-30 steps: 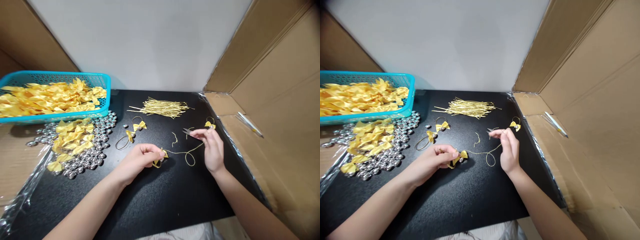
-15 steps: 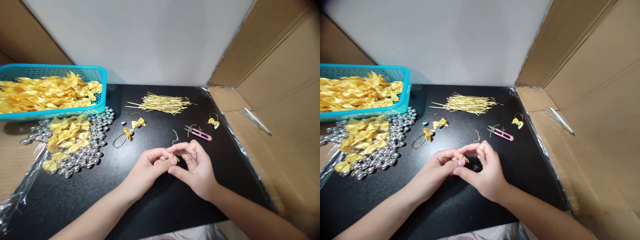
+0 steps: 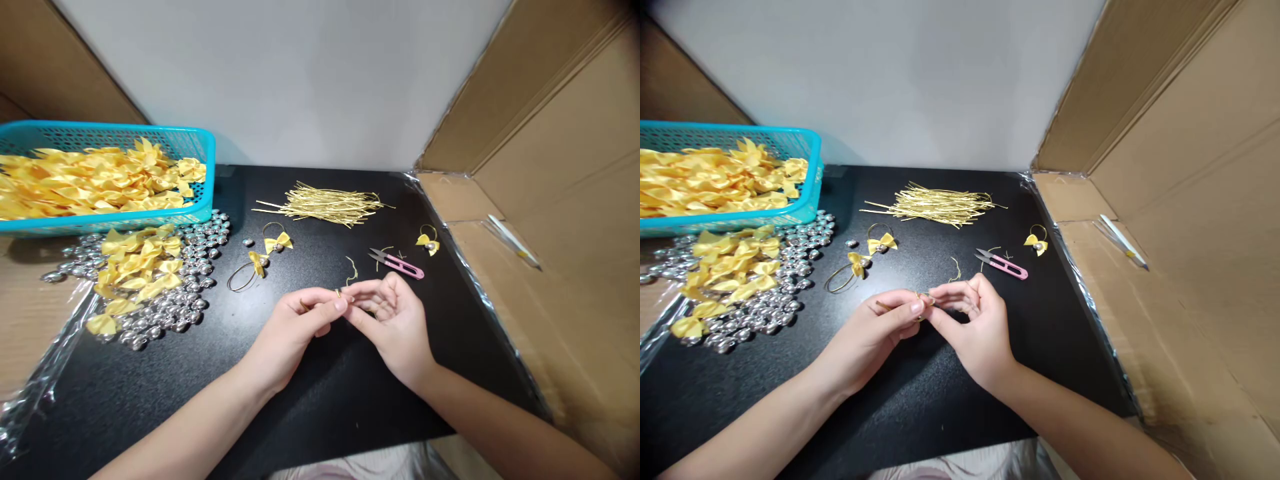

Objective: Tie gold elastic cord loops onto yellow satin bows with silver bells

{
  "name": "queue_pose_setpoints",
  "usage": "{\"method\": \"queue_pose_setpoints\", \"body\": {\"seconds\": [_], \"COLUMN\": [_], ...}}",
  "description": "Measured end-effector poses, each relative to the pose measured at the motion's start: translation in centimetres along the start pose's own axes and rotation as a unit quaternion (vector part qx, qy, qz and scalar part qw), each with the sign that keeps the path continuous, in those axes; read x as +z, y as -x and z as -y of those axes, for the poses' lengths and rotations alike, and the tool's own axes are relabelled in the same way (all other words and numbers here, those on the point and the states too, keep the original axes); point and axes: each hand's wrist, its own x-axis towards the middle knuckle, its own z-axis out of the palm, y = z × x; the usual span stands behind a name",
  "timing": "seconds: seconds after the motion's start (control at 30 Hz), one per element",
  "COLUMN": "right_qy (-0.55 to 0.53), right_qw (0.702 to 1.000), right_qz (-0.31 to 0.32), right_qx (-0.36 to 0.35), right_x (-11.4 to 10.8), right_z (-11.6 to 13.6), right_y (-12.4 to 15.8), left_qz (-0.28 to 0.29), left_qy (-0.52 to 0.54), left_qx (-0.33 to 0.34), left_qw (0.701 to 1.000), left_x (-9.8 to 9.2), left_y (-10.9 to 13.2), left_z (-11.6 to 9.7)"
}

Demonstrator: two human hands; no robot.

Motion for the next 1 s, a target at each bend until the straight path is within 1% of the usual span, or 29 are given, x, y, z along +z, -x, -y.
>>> {"method": "queue_pose_setpoints", "body": {"seconds": [0.07,0.13,0.2,0.27,0.33,0.43,0.57,0.73,0.83,0.9,1.0], "right_qy": [-0.029,-0.062,-0.094,-0.126,-0.157,-0.195,-0.202,-0.194,-0.180,-0.161,-0.130], "right_qw": [0.998,0.995,0.992,0.988,0.981,0.973,0.971,0.972,0.973,0.976,0.979], "right_qz": [0.021,0.031,0.018,-0.002,-0.015,-0.008,0.041,0.058,0.090,0.111,0.148], "right_qx": [0.045,0.067,0.079,0.094,0.111,0.126,0.122,0.124,0.112,0.093,0.052], "right_x": [-0.1,-0.3,-0.6,-0.8,-1.1,-1.4,-1.6,-1.7,-1.6,-1.7,-1.9], "right_z": [-0.1,-0.3,-0.3,-0.3,-0.2,-0.1,0.0,0.3,0.7,1.1,1.6], "right_y": [-0.2,-0.5,-0.8,-1.2,-1.5,-1.7,-1.8,-1.8,-1.7,-1.7,-1.5], "left_qz": [0.005,0.007,0.015,0.036,0.055,0.071,0.107,0.122,0.134,0.134,0.113], "left_qy": [-0.003,0.018,0.093,0.190,0.254,0.283,0.292,0.262,0.215,0.162,0.021], "left_qx": [-0.001,0.004,0.011,0.008,-0.005,-0.016,-0.012,-0.014,-0.018,0.000,0.054], "left_qw": [1.000,1.000,0.995,0.981,0.966,0.956,0.950,0.957,0.967,0.978,0.992], "left_x": [0.1,0.1,0.1,0.1,0.0,-0.1,-0.1,-0.1,-0.1,-0.2,-0.6], "left_y": [0.1,0.2,0.2,0.3,0.3,0.3,0.5,0.6,0.4,0.3,0.1], "left_z": [-0.1,-0.3,-0.7,-1.2,-1.6,-1.9,-2.1,-2.1,-1.8,-1.5,-1.2]}}
